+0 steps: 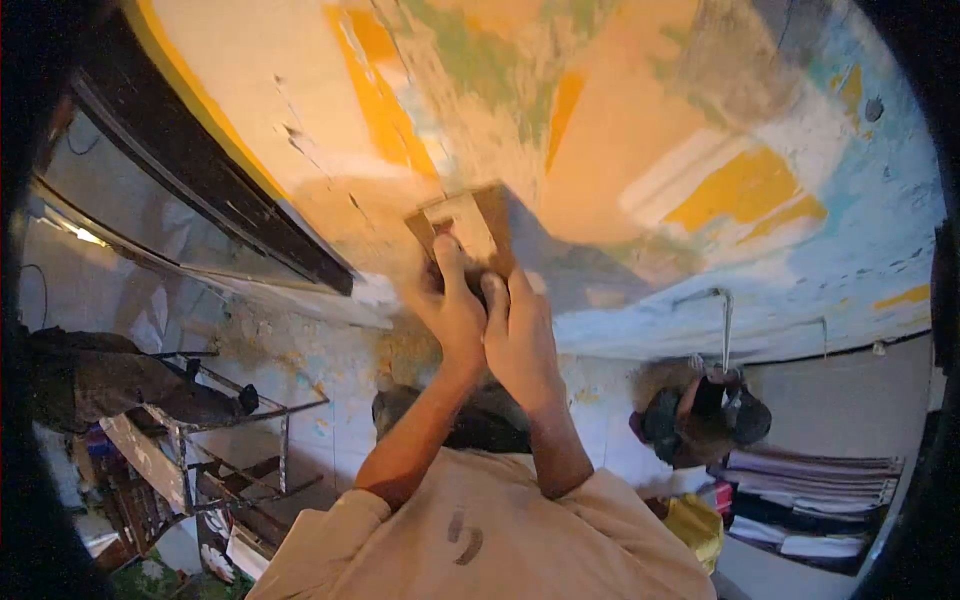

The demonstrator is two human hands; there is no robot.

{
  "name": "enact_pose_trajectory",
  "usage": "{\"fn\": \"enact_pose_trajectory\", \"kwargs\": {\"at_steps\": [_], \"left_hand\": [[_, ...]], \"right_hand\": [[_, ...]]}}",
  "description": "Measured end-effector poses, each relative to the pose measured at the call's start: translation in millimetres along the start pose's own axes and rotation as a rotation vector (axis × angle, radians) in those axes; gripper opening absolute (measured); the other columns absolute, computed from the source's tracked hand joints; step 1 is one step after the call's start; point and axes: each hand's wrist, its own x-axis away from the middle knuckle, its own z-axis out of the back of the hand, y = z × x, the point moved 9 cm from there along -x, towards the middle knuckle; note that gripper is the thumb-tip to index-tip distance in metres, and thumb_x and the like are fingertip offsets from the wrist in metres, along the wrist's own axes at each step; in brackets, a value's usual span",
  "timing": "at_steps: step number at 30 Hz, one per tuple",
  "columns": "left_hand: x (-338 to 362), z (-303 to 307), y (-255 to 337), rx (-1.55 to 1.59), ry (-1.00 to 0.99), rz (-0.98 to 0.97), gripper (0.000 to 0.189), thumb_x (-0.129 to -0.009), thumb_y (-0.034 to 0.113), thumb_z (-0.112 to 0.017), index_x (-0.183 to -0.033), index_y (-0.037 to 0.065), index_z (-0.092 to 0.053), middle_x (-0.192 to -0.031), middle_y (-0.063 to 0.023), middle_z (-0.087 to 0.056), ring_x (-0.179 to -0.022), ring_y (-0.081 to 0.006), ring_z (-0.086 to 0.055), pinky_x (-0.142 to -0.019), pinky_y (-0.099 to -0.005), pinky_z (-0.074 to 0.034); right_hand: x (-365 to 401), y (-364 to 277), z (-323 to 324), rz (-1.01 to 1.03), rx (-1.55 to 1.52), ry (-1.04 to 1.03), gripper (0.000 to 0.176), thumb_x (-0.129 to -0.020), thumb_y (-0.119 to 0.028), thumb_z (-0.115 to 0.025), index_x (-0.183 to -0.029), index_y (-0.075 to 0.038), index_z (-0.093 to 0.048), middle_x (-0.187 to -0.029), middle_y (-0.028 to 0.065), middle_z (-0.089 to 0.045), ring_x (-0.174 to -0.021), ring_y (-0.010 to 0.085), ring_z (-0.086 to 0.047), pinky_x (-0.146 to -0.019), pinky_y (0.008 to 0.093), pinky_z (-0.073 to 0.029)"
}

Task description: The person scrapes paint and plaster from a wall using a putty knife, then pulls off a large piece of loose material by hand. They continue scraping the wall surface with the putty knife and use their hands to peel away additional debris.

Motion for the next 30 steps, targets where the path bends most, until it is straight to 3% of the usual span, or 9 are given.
{"fn": "enact_pose_trajectory", "kwargs": {"at_steps": [2, 5, 8, 9, 12, 15, 18, 23, 30], "left_hand": [[-1.6, 2.8, -1.8, -0.009, 0.005, -0.005, 0.033, -0.1, 0.027, -0.057, -0.111, -0.003, -0.065, -0.074, 0.0037, -0.056, -0.06, -0.0037, -0.046, -0.051, -0.0219, -0.036], [6.5, 3.1, 13.6, -0.094, -0.067, -0.086, 0.031, -0.101, 0.027, -0.055, -0.105, -0.003, -0.064, -0.084, 0.0007, -0.06, -0.07, -0.0061, -0.051, -0.059, -0.0228, -0.041], [16.0, -0.7, 11.2, -0.13, -0.097, -0.11, 0.03, -0.101, 0.027, -0.056, -0.106, -0.002, -0.062, -0.088, -0.0015, -0.062, -0.076, -0.0083, -0.053, -0.065, -0.0247, -0.045], [17.2, -1.3, 7.6, -0.14, -0.112, -0.137, 0.03, -0.101, 0.028, -0.056, -0.106, -0.002, -0.062, -0.088, -0.0022, -0.062, -0.076, -0.0087, -0.054, -0.065, -0.025, -0.045], [18.2, -6.9, 6.2, -0.112, -0.113, -0.189, 0.03, -0.101, 0.027, -0.055, -0.105, -0.002, -0.061, -0.089, -0.004, -0.063, -0.078, -0.0098, -0.055, -0.067, -0.0254, -0.046], [17.0, -10.0, 8.2, -0.109, -0.093, -0.251, 0.029, -0.101, 0.025, -0.055, -0.104, -0.004, -0.059, -0.091, -0.0047, -0.063, -0.077, -0.0095, -0.056, -0.065, -0.0243, -0.047], [16.2, -12.2, 3.7, -0.115, -0.085, -0.248, 0.029, -0.101, 0.025, -0.054, -0.103, -0.003, -0.059, -0.09, -0.0042, -0.063, -0.077, -0.0098, -0.056, -0.065, -0.0245, -0.046], [13.4, -9.3, -12.6, -0.136, -0.086, -0.133, 0.034, -0.101, 0.031, -0.054, -0.106, -0.003, -0.058, -0.087, -0.0036, -0.062, -0.075, -0.0101, -0.054, -0.063, -0.0247, -0.044], [5.7, -19.8, 6.2, -0.109, -0.083, -0.192, 0.028, -0.101, 0.025, -0.054, -0.103, -0.002, -0.058, -0.086, -0.002, -0.06, -0.075, -0.0089, -0.053, -0.064, -0.0233, -0.042]], "right_hand": [[2.9, 4.3, -4.2, -0.237, -0.167, -0.106, 0.023, -0.099, -0.014, -0.048, -0.11, 0.004, -0.055, -0.095, 0.0277, -0.062, -0.088, 0.0438, -0.06, -0.075, 0.047, -0.046], [4.3, -2.6, 2.4, 0.054, -0.026, -0.008, 0.022, -0.101, -0.017, -0.047, -0.108, 0.002, -0.054, -0.09, 0.0218, -0.062, -0.083, 0.0343, -0.061, -0.073, 0.0421, -0.047], [-6.8, 5.3, 16.3, 0.128, -0.147, 0.182, 0.02, -0.101, -0.018, -0.045, -0.106, 0.001, -0.049, -0.074, 0.0243, -0.06, -0.069, 0.0437, -0.06, -0.061, 0.0489, -0.043], [-10.4, 4.4, 20.2, 0.17, -0.122, 0.224, 0.02, -0.101, -0.019, -0.045, -0.102, 0.0, -0.049, -0.07, 0.0221, -0.058, -0.064, 0.0438, -0.057, -0.056, 0.0472, -0.041], [-14.7, 14.3, 21.7, 0.118, -0.142, 0.231, 0.019, -0.101, -0.019, -0.047, -0.098, 0.0, -0.052, -0.066, 0.0178, -0.056, -0.057, 0.0346, -0.056, -0.053, 0.0414, -0.041], [-11.6, 16.9, 26.6, 0.126, -0.239, 0.325, 0.025, -0.101, -0.02, -0.05, -0.087, 0.0, -0.056, -0.068, 0.0019, -0.05, -0.066, 0.0088, -0.044, -0.058, 0.0264, -0.037], [-12.6, 17.5, 32.0, 0.196, -0.201, 0.367, 0.017, -0.098, -0.015, -0.054, -0.089, 0.0, -0.058, -0.063, 0.0084, -0.053, -0.055, 0.0119, -0.049, -0.051, 0.0304, -0.039], [-17.6, 9.4, 35.7, 0.236, -0.167, 0.383, 0.016, -0.097, -0.012, -0.056, -0.086, 0.0, -0.058, -0.059, 0.0094, -0.05, -0.05, 0.0137, -0.048, -0.049, 0.0312, -0.038], [-22.8, -4.4, 39.0, 0.306, -0.194, 0.405, 0.016, -0.095, -0.011, -0.057, -0.084, 0.0, -0.057, -0.057, 0.0105, -0.047, -0.048, 0.0154, -0.045, -0.046, 0.0314, -0.035]]}}
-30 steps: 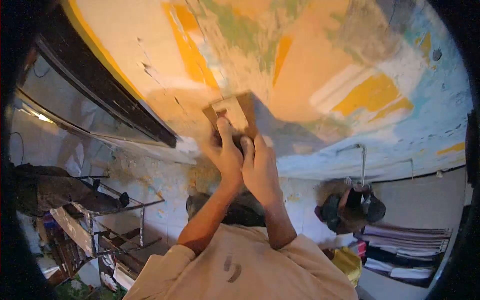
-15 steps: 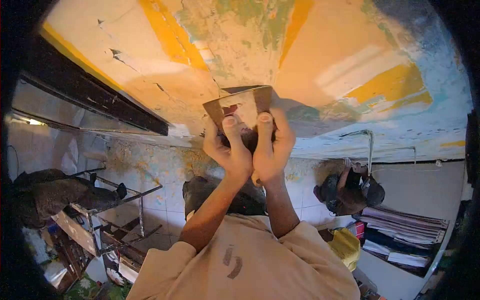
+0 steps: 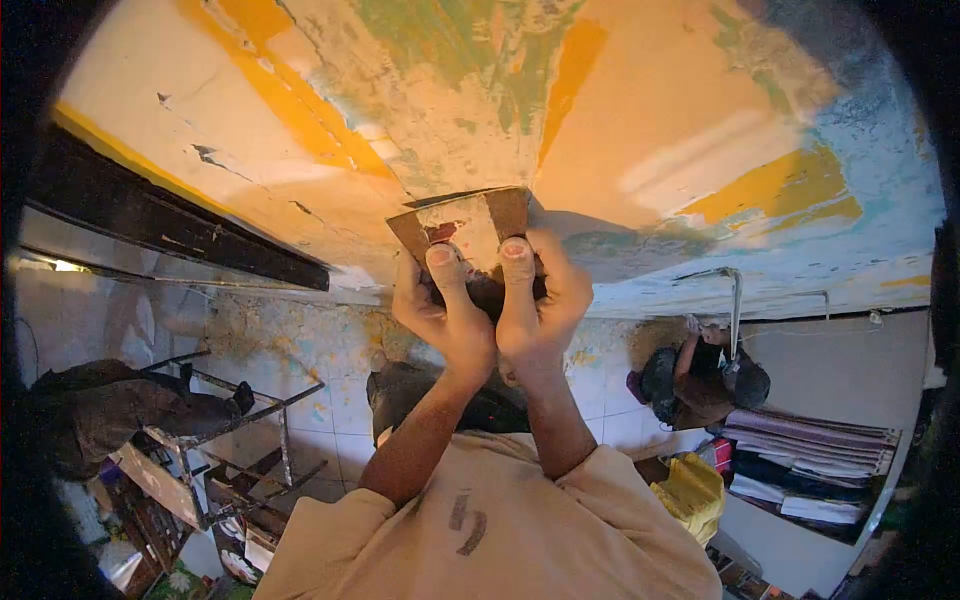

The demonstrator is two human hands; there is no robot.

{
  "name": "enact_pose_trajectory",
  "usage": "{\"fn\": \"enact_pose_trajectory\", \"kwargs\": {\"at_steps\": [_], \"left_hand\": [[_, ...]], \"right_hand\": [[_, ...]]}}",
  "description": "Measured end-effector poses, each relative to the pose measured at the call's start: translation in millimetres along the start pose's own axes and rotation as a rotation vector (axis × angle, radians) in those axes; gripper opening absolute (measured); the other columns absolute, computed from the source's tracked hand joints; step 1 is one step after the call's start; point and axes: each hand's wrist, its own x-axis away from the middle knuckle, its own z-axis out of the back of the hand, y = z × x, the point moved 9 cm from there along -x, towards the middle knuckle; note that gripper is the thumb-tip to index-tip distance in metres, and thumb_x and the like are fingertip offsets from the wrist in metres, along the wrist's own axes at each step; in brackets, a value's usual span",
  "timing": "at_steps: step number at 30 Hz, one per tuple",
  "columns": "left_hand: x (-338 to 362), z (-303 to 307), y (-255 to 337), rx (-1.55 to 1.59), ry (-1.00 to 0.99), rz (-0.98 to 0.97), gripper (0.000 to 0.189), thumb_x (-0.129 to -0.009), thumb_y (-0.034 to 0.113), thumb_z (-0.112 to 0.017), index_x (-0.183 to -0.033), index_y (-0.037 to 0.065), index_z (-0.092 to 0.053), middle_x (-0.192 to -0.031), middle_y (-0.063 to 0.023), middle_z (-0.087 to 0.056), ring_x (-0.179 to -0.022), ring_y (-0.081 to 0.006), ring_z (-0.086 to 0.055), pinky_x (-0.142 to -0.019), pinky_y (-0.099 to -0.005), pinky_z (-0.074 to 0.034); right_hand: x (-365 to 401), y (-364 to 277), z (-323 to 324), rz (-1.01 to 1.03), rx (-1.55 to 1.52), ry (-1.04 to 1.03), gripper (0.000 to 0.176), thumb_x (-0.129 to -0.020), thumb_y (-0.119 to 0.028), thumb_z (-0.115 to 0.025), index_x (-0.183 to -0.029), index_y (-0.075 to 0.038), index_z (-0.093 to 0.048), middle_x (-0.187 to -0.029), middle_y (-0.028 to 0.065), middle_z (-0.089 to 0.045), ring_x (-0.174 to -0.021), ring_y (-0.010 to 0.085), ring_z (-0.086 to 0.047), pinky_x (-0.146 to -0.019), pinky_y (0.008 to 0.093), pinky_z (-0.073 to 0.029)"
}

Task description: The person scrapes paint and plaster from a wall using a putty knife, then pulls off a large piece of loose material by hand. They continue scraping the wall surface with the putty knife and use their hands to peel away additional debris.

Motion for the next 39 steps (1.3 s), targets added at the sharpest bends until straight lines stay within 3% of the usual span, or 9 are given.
{"fn": "enact_pose_trajectory", "kwargs": {"at_steps": [3, 6, 12, 21, 25, 29, 32, 36, 39], "left_hand": [[-1.7, 1.0, -2.7, 0.069, 0.006, 0.103, 0.029, -0.1, 0.025, -0.055, -0.104, -0.003, -0.059, -0.087, -0.0026, -0.061, -0.075, -0.0088, -0.053, -0.064, -0.0235, -0.043], [-8.3, -4.1, 17.1, 0.127, 0.023, 0.088, 0.03, -0.1, 0.026, -0.055, -0.106, -0.003, -0.059, -0.087, -0.0021, -0.061, -0.075, -0.0086, -0.053, -0.064, -0.0236, -0.043], [8.9, 4.9, 5.5, -0.098, 0.006, 0.06, 0.027, -0.1, 0.023, -0.054, -0.106, -0.003, -0.059, -0.085, -0.0008, -0.06, -0.073, -0.0083, -0.053, -0.064, -0.0238, -0.042], [1.6, 1.8, 9.5, 0.023, 0.008, 0.089, 0.028, -0.1, 0.023, -0.057, -0.105, -0.003, -0.062, -0.081, -0.0001, -0.059, -0.071, -0.0058, -0.052, -0.059, -0.0219, -0.04], [-24.0, -15.4, 49.0, 0.18, 0.014, 0.122, 0.027, -0.1, 0.024, -0.057, -0.102, -0.003, -0.063, -0.081, -0.0005, -0.059, -0.071, -0.0058, -0.052, -0.061, -0.0221, -0.041], [-15.6, -8.0, 36.1, 0.073, -0.003, 0.181, 0.031, -0.099, 0.03, -0.058, -0.101, 0.0, -0.063, -0.079, 0.0021, -0.052, -0.072, -0.0062, -0.048, -0.06, -0.0226, -0.038], [-32.7, -12.5, 62.4, 0.174, 0.035, 0.116, 0.032, -0.099, 0.029, -0.058, -0.106, -0.002, -0.064, -0.08, 0.0024, -0.053, -0.073, -0.0068, -0.048, -0.06, -0.0226, -0.038], [-27.5, -10.0, 61.5, 0.054, -0.015, 0.033, 0.032, -0.099, 0.029, -0.059, -0.104, -0.002, -0.063, -0.078, 0.0033, -0.051, -0.072, -0.0067, -0.048, -0.058, -0.023, -0.037], [-33.5, -18.2, 73.5, 0.227, 0.029, 0.104, 0.03, -0.101, 0.026, -0.055, -0.107, -0.003, -0.063, -0.078, 0.0041, -0.05, -0.068, -0.0055, -0.045, -0.057, -0.0225, -0.035]], "right_hand": [[-5.4, -3.9, -0.4, -0.104, -0.04, -0.041, 0.022, -0.097, -0.016, -0.058, -0.085, 0.003, -0.06, -0.063, 0.0005, -0.05, -0.059, 0.0062, -0.043, -0.051, 0.0248, -0.032], [-13.0, -17.2, -4.7, -0.093, -0.069, -0.018, 0.024, -0.097, -0.017, -0.059, -0.083, 0.003, -0.059, -0.062, -0.001, -0.047, -0.058, 0.0055, -0.04, -0.05, 0.0245, -0.03], [11.4, 9.3, 3.2, -0.242, -0.048, 0.02, 0.025, -0.098, -0.017, -0.058, -0.082, 0.002, -0.057, -0.063, -0.0016, -0.047, -0.061, 0.0046, -0.04, -0.051, 0.0242, -0.031], [3.9, -2.4, 1.5, -0.233, -0.062, 0.019, 0.026, -0.098, -0.018, -0.057, -0.08, 0.0, -0.056, -0.066, -0.0021, -0.049, -0.061, 0.005, -0.041, -0.053, 0.0244, -0.033], [-29.3, -47.4, -3.3, -0.068, 0.024, 0.004, 0.024, -0.098, -0.017, -0.058, -0.082, 0.0, -0.059, -0.067, -0.003, -0.05, -0.061, 0.0044, -0.041, -0.053, 0.0241, -0.033], [-14.6, -26.6, -2.4, -0.163, -0.126, 0.061, 0.022, -0.097, -0.016, -0.06, -0.082, 0.0, -0.059, -0.068, -0.0063, -0.049, -0.061, 0.004, -0.039, -0.053, 0.0227, -0.032], [-41.7, -67.0, -12.4, -0.142, -0.113, -0.003, 0.021, -0.097, -0.014, -0.06, -0.082, 0.0, -0.059, -0.068, -0.0055, -0.049, -0.064, 0.0035, -0.041, -0.055, 0.0218, -0.032], [-28.9, -54.7, -10.1, -0.065, -0.095, 0.052, 0.019, -0.096, -0.012, -0.059, -0.084, 0.001, -0.059, -0.067, -0.0035, -0.048, -0.063, 0.0051, -0.041, -0.055, 0.0232, -0.034], [-39.1, -69.2, -11.4, -0.148, -0.083, 0.025, 0.017, -0.095, -0.012, -0.06, -0.086, 0.002, -0.061, -0.068, -0.0019, -0.052, -0.065, 0.0061, -0.044, -0.058, 0.0234, -0.037]]}}
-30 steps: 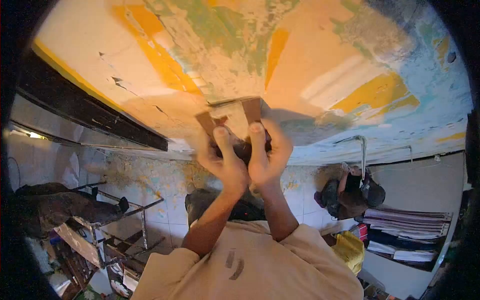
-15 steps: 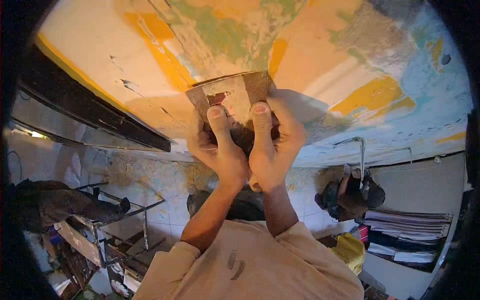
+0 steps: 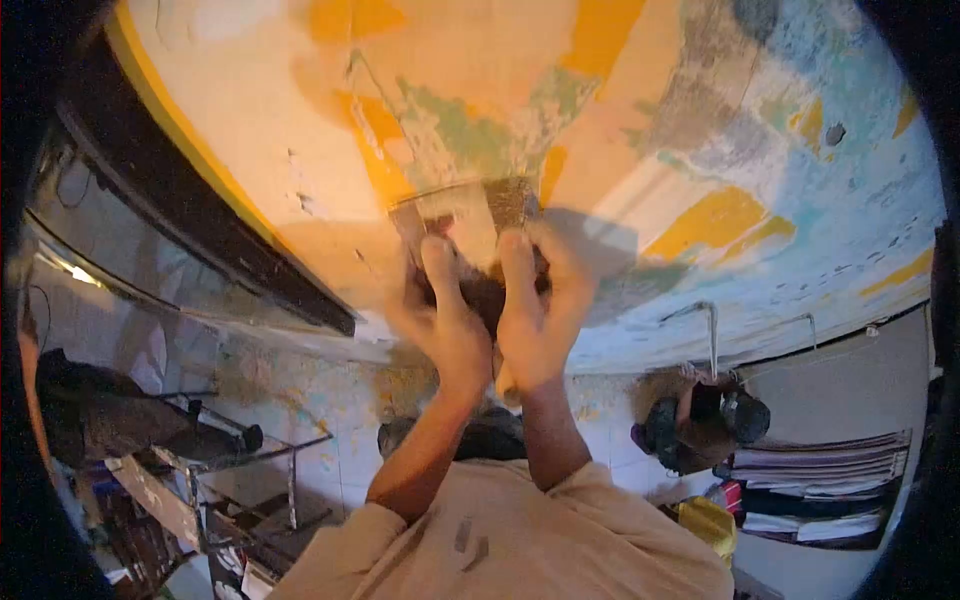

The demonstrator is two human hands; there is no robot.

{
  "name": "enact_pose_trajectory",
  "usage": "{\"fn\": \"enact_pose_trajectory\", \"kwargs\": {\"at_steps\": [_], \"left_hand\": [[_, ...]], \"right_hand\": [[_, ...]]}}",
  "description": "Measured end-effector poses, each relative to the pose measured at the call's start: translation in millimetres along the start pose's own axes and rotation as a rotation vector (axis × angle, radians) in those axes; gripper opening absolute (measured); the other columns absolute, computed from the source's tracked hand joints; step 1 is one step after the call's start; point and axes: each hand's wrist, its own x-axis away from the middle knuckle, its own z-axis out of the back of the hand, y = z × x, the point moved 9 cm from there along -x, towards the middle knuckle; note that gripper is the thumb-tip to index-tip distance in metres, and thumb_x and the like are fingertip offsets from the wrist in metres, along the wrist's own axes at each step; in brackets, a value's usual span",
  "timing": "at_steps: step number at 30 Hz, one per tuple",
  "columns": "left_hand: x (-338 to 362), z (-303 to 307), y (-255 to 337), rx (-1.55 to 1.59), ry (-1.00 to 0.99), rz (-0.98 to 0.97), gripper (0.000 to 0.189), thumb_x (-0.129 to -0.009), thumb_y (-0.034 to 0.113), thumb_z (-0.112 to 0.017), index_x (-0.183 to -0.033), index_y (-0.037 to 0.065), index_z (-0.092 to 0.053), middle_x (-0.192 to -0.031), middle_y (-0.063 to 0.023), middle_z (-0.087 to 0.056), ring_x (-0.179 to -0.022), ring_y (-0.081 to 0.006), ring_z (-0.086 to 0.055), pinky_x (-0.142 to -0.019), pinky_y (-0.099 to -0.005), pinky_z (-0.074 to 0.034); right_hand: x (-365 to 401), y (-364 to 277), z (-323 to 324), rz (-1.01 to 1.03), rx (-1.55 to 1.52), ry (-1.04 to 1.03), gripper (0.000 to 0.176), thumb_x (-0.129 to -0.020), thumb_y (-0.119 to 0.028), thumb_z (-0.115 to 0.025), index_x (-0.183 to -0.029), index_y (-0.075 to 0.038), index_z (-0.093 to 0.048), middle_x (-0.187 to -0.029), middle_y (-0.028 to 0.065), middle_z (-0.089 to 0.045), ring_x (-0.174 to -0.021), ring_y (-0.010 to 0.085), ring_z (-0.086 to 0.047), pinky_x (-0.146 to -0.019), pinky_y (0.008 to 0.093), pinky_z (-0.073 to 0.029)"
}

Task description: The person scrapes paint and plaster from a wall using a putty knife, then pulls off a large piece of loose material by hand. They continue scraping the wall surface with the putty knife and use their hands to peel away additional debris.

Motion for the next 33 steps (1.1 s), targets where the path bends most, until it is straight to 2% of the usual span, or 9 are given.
{"fn": "enact_pose_trajectory", "kwargs": {"at_steps": [9, 12, 16, 19, 21, 25, 29, 30, 33], "left_hand": [[-7.4, 2.7, -1.8, 0.018, -0.044, 0.038, 0.028, -0.101, 0.024, -0.055, -0.106, -0.002, -0.064, -0.075, 0.0061, -0.049, -0.067, -0.0038, -0.043, -0.057, -0.0206, -0.033], [-5.1, 7.9, -8.7, -0.121, 0.011, -0.055, 0.028, -0.1, 0.028, -0.056, -0.087, 0.003, -0.057, -0.077, 0.0022, -0.057, -0.066, -0.0061, -0.052, -0.056, -0.0244, -0.043], [-2.8, 12.8, -18.9, -0.014, -0.024, 0.012, 0.033, -0.101, 0.029, -0.056, -0.107, -0.001, -0.064, -0.079, 0.0022, -0.054, -0.067, -0.0053, -0.048, -0.059, -0.0222, -0.039], [11.8, 15.0, -24.0, -0.072, 0.001, -0.009, 0.028, -0.1, 0.03, -0.057, -0.083, 0.007, -0.055, -0.067, 0.0049, -0.048, -0.057, -0.0033, -0.042, -0.049, -0.0229, -0.032], [4.3, 6.1, -16.9, 0.049, -0.051, 0.191, 0.026, -0.1, 0.027, -0.056, -0.087, 0.004, -0.058, -0.07, 0.0047, -0.05, -0.059, -0.0033, -0.043, -0.051, -0.0216, -0.033], [10.8, 20.7, -34.5, -0.092, 0.019, -0.025, 0.029, -0.101, 0.029, -0.056, -0.09, 0.003, -0.059, -0.076, 0.0024, -0.054, -0.065, -0.0045, -0.047, -0.055, -0.0225, -0.036], [-0.2, -0.9, -9.8, 0.144, -0.032, 0.066, 0.022, -0.1, 0.023, -0.057, -0.098, 0.001, -0.062, -0.075, 0.0038, -0.053, -0.064, -0.0048, -0.046, -0.054, -0.0224, -0.036], [7.0, 2.8, -10.7, 0.055, -0.055, 0.117, 0.022, -0.099, 0.023, -0.058, -0.099, 0.002, -0.062, -0.075, 0.0039, -0.053, -0.065, -0.0048, -0.046, -0.055, -0.0229, -0.037], [15.3, 12.6, -27.5, -0.07, 0.005, 0.061, 0.025, -0.1, 0.026, -0.057, -0.094, 0.002, -0.061, -0.074, 0.0036, -0.053, -0.064, -0.0058, -0.046, -0.054, -0.0232, -0.037]], "right_hand": [[-2.8, -10.4, -0.8, 0.151, 0.064, 0.063, 0.016, -0.093, -0.012, -0.061, -0.089, 0.004, -0.063, -0.071, 0.0026, -0.057, -0.067, 0.0086, -0.047, -0.059, 0.027, -0.04], [-1.4, -5.2, -3.7, 0.212, 0.038, 0.035, 0.015, -0.093, -0.01, -0.06, -0.09, 0.004, -0.063, -0.071, 0.0041, -0.057, -0.065, 0.0097, -0.045, -0.057, 0.0279, -0.037], [25.7, 16.7, 13.5, 0.156, 0.071, 0.076, 0.015, -0.093, -0.009, -0.059, -0.087, 0.004, -0.061, -0.069, 0.0023, -0.052, -0.065, 0.009, -0.043, -0.056, 0.0276, -0.036], [9.9, 26.4, 5.9, 0.067, 0.041, -0.02, 0.016, -0.093, -0.01, -0.059, -0.084, 0.004, -0.059, -0.068, 0.001, -0.049, -0.064, 0.0075, -0.041, -0.055, 0.027, -0.034], [1.0, 7.7, -1.0, 0.102, 0.08, 0.008, 0.017, -0.094, -0.01, -0.059, -0.084, 0.004, -0.059, -0.067, 0.0009, -0.049, -0.064, 0.0072, -0.04, -0.055, 0.0267, -0.033], [13.6, 20.5, 9.5, 0.043, 0.065, 0.0, 0.018, -0.095, -0.01, -0.057, -0.084, 0.004, -0.058, -0.071, 0.0013, -0.053, -0.068, 0.0087, -0.045, -0.058, 0.0267, -0.037], [-0.8, -15.2, 3.0, 0.102, -0.006, 0.033, 0.02, -0.094, -0.013, -0.06, -0.085, 0.004, -0.061, -0.069, 0.0029, -0.054, -0.067, 0.0105, -0.047, -0.06, 0.0271, -0.039], [4.1, 10.4, 6.2, -0.051, 0.017, -0.024, 0.022, -0.094, -0.015, -0.062, -0.084, 0.004, -0.061, -0.069, 0.0021, -0.054, -0.066, 0.0102, -0.047, -0.059, 0.0273, -0.039], [13.0, 19.0, 12.0, 0.101, 0.046, 0.041, 0.018, -0.096, -0.012, -0.056, -0.088, 0.003, -0.063, -0.065, 0.0064, -0.055, -0.059, 0.0108, -0.045, -0.054, 0.0293, -0.037]]}}
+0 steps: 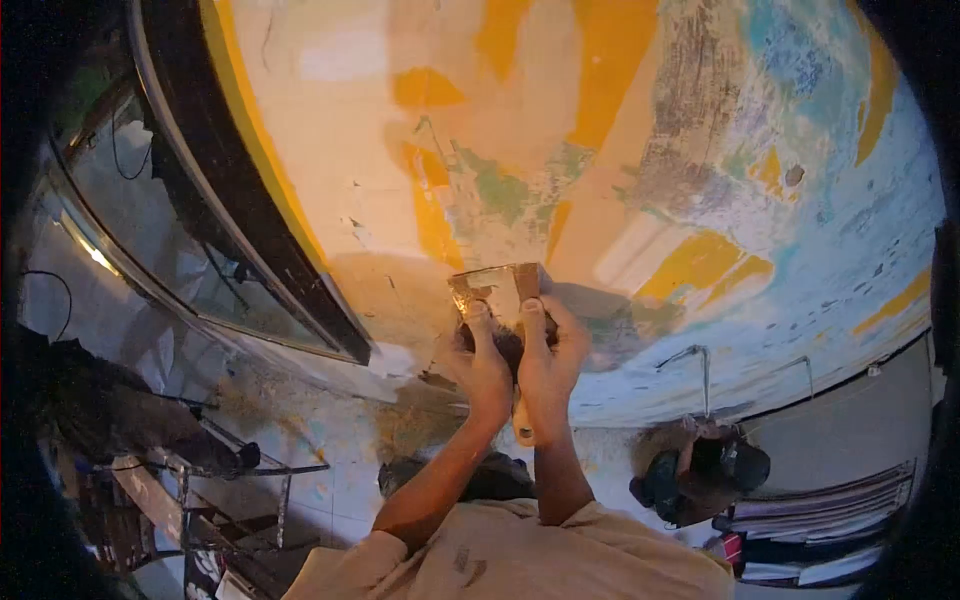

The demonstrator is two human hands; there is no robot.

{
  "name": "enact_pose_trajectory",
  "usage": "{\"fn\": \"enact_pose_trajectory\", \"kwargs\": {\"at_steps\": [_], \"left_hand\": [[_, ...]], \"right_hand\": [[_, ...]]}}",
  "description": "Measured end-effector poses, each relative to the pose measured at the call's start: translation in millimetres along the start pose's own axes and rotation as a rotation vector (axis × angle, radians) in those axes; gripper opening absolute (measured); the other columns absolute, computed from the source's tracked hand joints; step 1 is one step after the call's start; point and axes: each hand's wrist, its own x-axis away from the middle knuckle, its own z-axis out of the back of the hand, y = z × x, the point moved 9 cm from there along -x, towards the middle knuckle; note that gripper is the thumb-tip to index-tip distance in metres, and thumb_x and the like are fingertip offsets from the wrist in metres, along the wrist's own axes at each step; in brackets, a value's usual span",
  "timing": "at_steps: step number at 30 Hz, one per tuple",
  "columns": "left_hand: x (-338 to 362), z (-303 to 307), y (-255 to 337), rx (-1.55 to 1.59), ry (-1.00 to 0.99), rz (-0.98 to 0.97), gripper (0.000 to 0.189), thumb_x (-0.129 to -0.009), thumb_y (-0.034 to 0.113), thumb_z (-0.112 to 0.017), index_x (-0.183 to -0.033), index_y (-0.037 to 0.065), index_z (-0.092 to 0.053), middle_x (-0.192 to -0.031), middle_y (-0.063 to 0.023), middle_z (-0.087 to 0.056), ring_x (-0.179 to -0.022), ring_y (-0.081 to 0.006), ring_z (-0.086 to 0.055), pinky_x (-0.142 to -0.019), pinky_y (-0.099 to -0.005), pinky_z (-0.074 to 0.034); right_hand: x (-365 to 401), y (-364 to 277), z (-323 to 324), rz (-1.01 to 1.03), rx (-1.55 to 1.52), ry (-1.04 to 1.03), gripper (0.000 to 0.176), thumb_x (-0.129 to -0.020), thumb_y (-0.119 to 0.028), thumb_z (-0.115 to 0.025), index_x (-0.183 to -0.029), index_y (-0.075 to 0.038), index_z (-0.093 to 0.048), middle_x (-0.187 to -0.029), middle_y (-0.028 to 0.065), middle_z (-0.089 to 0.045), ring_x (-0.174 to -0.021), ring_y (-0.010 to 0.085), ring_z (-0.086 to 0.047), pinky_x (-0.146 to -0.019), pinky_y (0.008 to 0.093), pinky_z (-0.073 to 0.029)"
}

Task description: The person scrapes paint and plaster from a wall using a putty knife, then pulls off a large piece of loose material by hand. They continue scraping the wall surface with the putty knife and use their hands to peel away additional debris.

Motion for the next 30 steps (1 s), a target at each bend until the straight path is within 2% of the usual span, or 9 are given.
{"fn": "enact_pose_trajectory", "kwargs": {"at_steps": [5, 8, 9, 16, 18, 20, 21, 25, 30], "left_hand": [[2.9, -3.0, -10.9, 0.129, -0.071, 0.14, 0.027, -0.1, 0.027, -0.056, -0.085, 0.005, -0.057, -0.067, 0.0048, -0.049, -0.057, -0.0045, -0.044, -0.05, -0.0226, -0.034], [0.1, -0.5, -18.6, -0.007, -0.026, 0.01, 0.029, -0.101, 0.028, -0.056, -0.081, 0.007, -0.055, -0.065, 0.0051, -0.047, -0.055, -0.0047, -0.043, -0.048, -0.0233, -0.033], [1.7, -4.1, -13.2, 0.122, -0.051, 0.105, 0.029, -0.1, 0.028, -0.056, -0.083, 0.006, -0.057, -0.066, 0.0051, -0.048, -0.055, -0.0042, -0.042, -0.047, -0.023, -0.032], [-0.6, 11.0, -10.6, -0.075, 0.071, -0.031, 0.033, -0.101, 0.033, -0.056, -0.087, 0.003, -0.059, -0.072, 0.0037, -0.052, -0.062, -0.0056, -0.046, -0.051, -0.0227, -0.035], [-17.2, -1.4, 3.9, 0.143, -0.005, -0.06, 0.034, -0.101, 0.033, -0.055, -0.101, -0.001, -0.062, -0.077, 0.0034, -0.055, -0.061, -0.0043, -0.043, -0.051, -0.0222, -0.033], [-4.7, 5.5, -4.2, 0.003, 0.029, 0.047, 0.036, -0.101, 0.033, -0.055, -0.108, -0.002, -0.062, -0.08, 0.0036, -0.055, -0.061, -0.004, -0.042, -0.051, -0.0222, -0.033], [-9.5, 6.4, 0.9, -0.097, 0.027, -0.039, 0.037, -0.101, 0.032, -0.055, -0.111, -0.002, -0.063, -0.082, 0.0037, -0.056, -0.063, -0.0043, -0.043, -0.052, -0.0216, -0.033], [-15.0, 8.5, -0.9, 0.124, 0.062, 0.015, 0.036, -0.1, 0.031, -0.057, -0.109, -0.003, -0.064, -0.085, 0.0015, -0.058, -0.064, -0.004, -0.045, -0.053, -0.0212, -0.035], [-15.4, 23.6, -20.4, 0.019, 0.065, -0.05, 0.032, -0.101, 0.028, -0.056, -0.108, -0.002, -0.063, -0.079, 0.0034, -0.055, -0.066, -0.0047, -0.046, -0.055, -0.0222, -0.036]], "right_hand": [[-4.6, -7.7, 2.5, 0.093, 0.039, -0.003, 0.019, -0.095, -0.013, -0.058, -0.087, 0.004, -0.061, -0.063, 0.0043, -0.051, -0.059, 0.0089, -0.043, -0.052, 0.0286, -0.035], [-3.3, 7.7, 5.2, -0.1, 0.052, -0.062, 0.021, -0.095, -0.012, -0.058, -0.08, 0.003, -0.059, -0.065, -0.0016, -0.049, -0.062, 0.0067, -0.041, -0.054, 0.0265, -0.034], [0.1, 10.1, 6.3, -0.092, 0.017, -0.048, 0.021, -0.095, -0.013, -0.059, -0.081, 0.003, -0.06, -0.064, -0.0018, -0.049, -0.062, 0.0067, -0.041, -0.054, 0.0265, -0.034], [-11.5, -3.9, -11.4, 0.023, -0.001, -0.071, 0.02, -0.094, -0.014, -0.06, -0.084, 0.003, -0.061, -0.063, -0.0001, -0.049, -0.061, 0.0071, -0.04, -0.053, 0.0263, -0.035], [-2.6, -7.8, -9.1, 0.01, 0.008, -0.103, 0.019, -0.094, -0.013, -0.06, -0.084, 0.003, -0.061, -0.063, 0.0009, -0.048, -0.06, 0.0071, -0.041, -0.053, 0.0265, -0.035], [-6.9, -1.4, -12.0, 0.033, -0.023, -0.096, 0.019, -0.094, -0.013, -0.06, -0.084, 0.003, -0.061, -0.063, 0.0019, -0.048, -0.06, 0.0072, -0.04, -0.052, 0.027, -0.034], [-8.4, -1.3, -13.3, 0.03, 0.063, -0.116, 0.019, -0.093, -0.012, -0.06, -0.082, 0.003, -0.06, -0.062, 0.0018, -0.047, -0.059, 0.0074, -0.04, -0.051, 0.0279, -0.033], [-14.8, -10.4, -24.1, -0.057, -0.001, -0.163, 0.019, -0.093, -0.013, -0.061, -0.083, 0.003, -0.061, -0.064, -0.0001, -0.05, -0.058, 0.0061, -0.041, -0.051, 0.0264, -0.032], [-8.4, 0.7, -23.7, 0.04, 0.013, -0.117, 0.02, -0.094, -0.014, -0.061, -0.084, 0.003, -0.062, -0.064, -0.0014, -0.05, -0.058, 0.0054, -0.04, -0.05, 0.0254, -0.031]]}}
